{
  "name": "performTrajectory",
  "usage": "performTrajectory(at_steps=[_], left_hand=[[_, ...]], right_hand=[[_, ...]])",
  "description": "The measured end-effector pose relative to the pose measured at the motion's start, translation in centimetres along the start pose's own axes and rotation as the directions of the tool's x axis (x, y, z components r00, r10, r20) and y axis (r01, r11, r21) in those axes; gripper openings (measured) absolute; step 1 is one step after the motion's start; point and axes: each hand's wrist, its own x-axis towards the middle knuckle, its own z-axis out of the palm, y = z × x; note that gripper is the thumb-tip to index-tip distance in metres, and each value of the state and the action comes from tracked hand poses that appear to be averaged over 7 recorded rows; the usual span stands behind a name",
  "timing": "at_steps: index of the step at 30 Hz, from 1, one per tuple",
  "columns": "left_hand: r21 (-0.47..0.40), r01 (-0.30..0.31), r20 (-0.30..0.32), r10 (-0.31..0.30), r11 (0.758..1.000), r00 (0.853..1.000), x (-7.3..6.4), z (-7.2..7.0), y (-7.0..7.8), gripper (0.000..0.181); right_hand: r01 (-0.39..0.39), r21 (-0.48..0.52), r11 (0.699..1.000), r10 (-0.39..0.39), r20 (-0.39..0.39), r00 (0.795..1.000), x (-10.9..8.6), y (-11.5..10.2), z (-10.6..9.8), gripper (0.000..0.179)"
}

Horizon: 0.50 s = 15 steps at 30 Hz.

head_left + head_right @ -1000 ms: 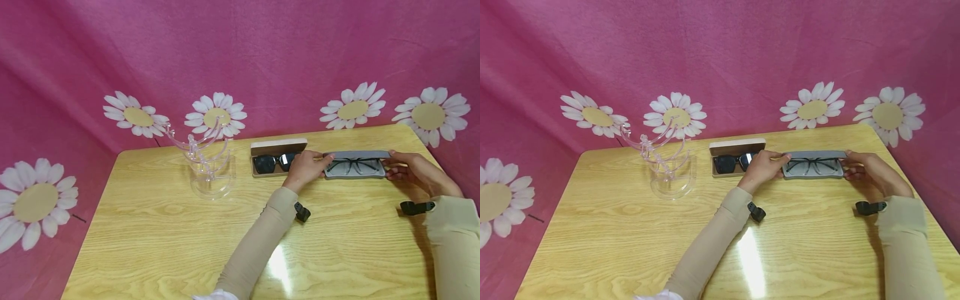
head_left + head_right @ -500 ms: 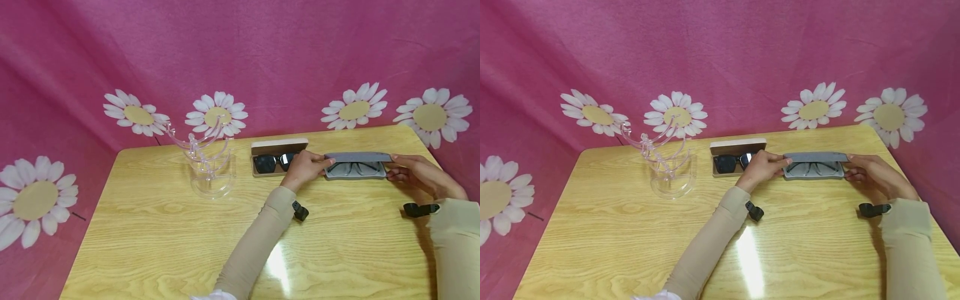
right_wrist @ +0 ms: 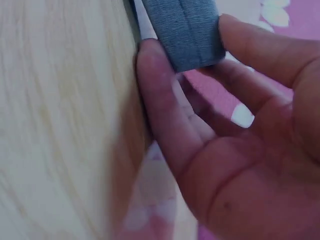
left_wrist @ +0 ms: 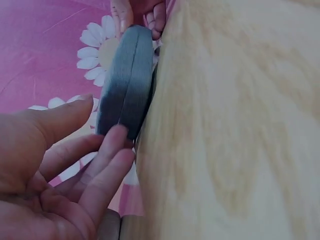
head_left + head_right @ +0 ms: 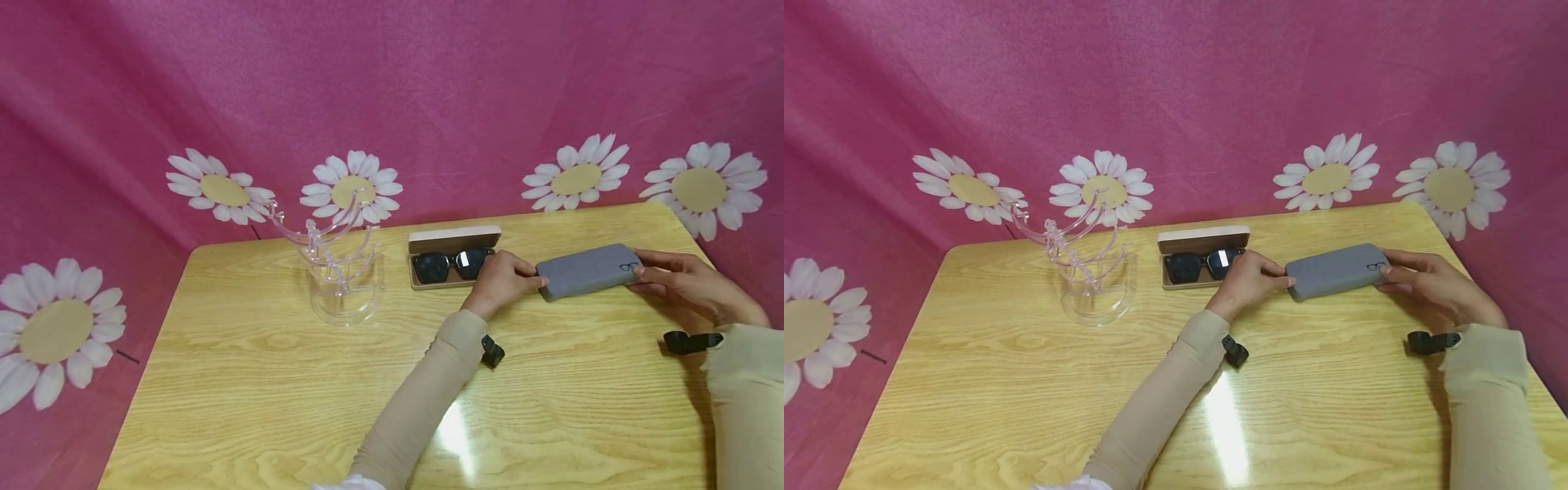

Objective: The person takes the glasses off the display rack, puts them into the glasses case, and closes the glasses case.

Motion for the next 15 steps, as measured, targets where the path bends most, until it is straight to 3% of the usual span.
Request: performTrajectory(at_steps=[7, 15], left_hand=[[0.033, 0.009, 0.020, -0.010, 0.999, 1.000, 0.03, 0.10, 0.37, 0.036], [-0.044, 0.079, 0.053, -0.076, 0.996, 0.996, -0.28, 0.45, 0.89, 0.053]], right_hand=[[-0.041, -0.192, 0.981, 0.012, -0.150, 0.989, 0.28, -0.59, 0.69, 0.069], [-0.009, -0.165, 0.986, -0.017, -0.153, 0.988, 0.41, -0.50, 1.01, 0.067]])
